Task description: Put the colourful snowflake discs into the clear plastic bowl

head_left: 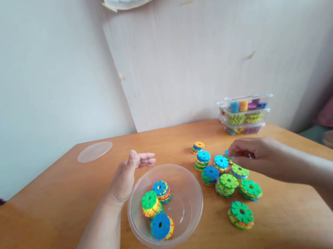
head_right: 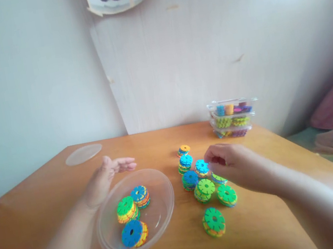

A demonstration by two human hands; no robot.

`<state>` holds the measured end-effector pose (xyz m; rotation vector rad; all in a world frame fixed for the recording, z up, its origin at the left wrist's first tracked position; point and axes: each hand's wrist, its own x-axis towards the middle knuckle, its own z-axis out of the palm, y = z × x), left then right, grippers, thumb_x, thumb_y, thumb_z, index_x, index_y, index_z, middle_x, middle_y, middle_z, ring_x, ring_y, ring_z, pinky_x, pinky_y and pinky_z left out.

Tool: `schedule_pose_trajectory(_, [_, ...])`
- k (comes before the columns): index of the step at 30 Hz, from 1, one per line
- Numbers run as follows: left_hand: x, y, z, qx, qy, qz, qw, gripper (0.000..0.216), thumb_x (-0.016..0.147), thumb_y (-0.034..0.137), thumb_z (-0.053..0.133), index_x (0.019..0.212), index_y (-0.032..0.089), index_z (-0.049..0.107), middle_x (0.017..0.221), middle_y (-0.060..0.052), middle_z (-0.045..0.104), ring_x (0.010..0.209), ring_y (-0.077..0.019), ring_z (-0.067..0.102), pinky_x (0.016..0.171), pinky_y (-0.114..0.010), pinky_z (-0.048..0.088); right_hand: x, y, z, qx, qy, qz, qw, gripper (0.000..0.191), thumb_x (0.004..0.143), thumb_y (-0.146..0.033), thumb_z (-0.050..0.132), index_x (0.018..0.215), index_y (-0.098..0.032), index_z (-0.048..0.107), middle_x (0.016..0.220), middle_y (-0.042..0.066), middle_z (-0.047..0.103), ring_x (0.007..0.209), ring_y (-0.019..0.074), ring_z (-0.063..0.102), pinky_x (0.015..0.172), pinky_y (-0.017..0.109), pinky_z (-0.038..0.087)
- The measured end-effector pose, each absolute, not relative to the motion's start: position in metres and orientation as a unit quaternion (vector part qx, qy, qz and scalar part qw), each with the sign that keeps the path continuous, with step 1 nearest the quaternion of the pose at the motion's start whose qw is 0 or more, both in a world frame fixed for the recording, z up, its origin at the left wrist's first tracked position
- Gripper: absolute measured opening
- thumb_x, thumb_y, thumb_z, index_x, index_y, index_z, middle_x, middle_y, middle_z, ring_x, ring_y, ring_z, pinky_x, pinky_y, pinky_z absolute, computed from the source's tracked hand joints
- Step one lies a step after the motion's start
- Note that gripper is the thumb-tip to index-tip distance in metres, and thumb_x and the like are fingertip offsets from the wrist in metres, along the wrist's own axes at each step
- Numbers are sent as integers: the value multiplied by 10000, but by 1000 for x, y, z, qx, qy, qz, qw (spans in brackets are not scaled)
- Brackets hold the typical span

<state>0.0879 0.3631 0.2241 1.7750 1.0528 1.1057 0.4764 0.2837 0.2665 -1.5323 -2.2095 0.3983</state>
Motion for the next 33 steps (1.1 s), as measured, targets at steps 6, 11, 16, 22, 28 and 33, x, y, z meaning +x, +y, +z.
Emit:
schedule_pose_trajectory(6, [88, 367, 225, 683, 423, 424, 417, 876, 894, 835, 259, 1121, 131, 727, 1101, -153, 772, 1083, -316, 689, 1040, -482, 455, 472, 269, 250, -534, -833, 76, 125, 283, 887, -381, 651, 1112, -224, 717, 1061, 100, 645, 963, 261, 605, 854, 396, 469])
schedule_pose_trajectory(11, [88, 369, 224, 673, 423, 424, 435, 906, 883, 851, 223, 1146, 136, 712, 1105, -155, 769, 1111, -315, 673, 1080, -490, 417, 458, 269, 248, -549, -830, 55, 79, 344, 830, -381, 700, 1140, -234, 717, 1088, 112, 643, 1037, 306, 593, 890, 426, 456])
schedule_pose_trajectory(16, [93, 366, 223, 646, 428, 423, 470, 902, 855, 871, 276, 1139, 131, 707, 1107, -169, 764, 1116, -326, 671, 1054, -501, 440, 459, 273, 249, -542, -834, 66, 83, 303, 815, -367, 713, 1082, -224, 722, 1054, 104, 649, 1007, 296, 600, 871, 405, 456])
schedule_pose_trajectory(22, [94, 366, 218, 624, 415, 408, 522, 897, 847, 878, 292, 1168, 145, 697, 1100, -172, 764, 1099, -336, 685, 989, -487, 481, 426, 267, 276, -498, -847, 95, 162, 266, 846, -339, 688, 1081, -214, 705, 1023, 77, 672, 909, 228, 618, 798, 336, 462])
schedule_pose_trajectory(28, [92, 368, 215, 635, 408, 402, 518, 879, 893, 835, 240, 1183, 147, 705, 1051, -154, 776, 1087, -322, 682, 1010, -481, 460, 354, 279, 302, -404, -904, 41, 131, 217, 827, -276, 655, 1020, -191, 705, 981, 83, 707, 919, 239, 635, 783, 340, 453])
schedule_pose_trajectory(33, [96, 367, 217, 666, 405, 414, 470, 859, 928, 795, 219, 1144, 147, 739, 1117, -138, 764, 1103, -303, 665, 1058, -465, 423, 309, 307, 289, -385, -921, -9, 57, 225, 820, -329, 644, 970, -182, 724, 1007, 122, 733, 909, 273, 668, 716, 345, 457])
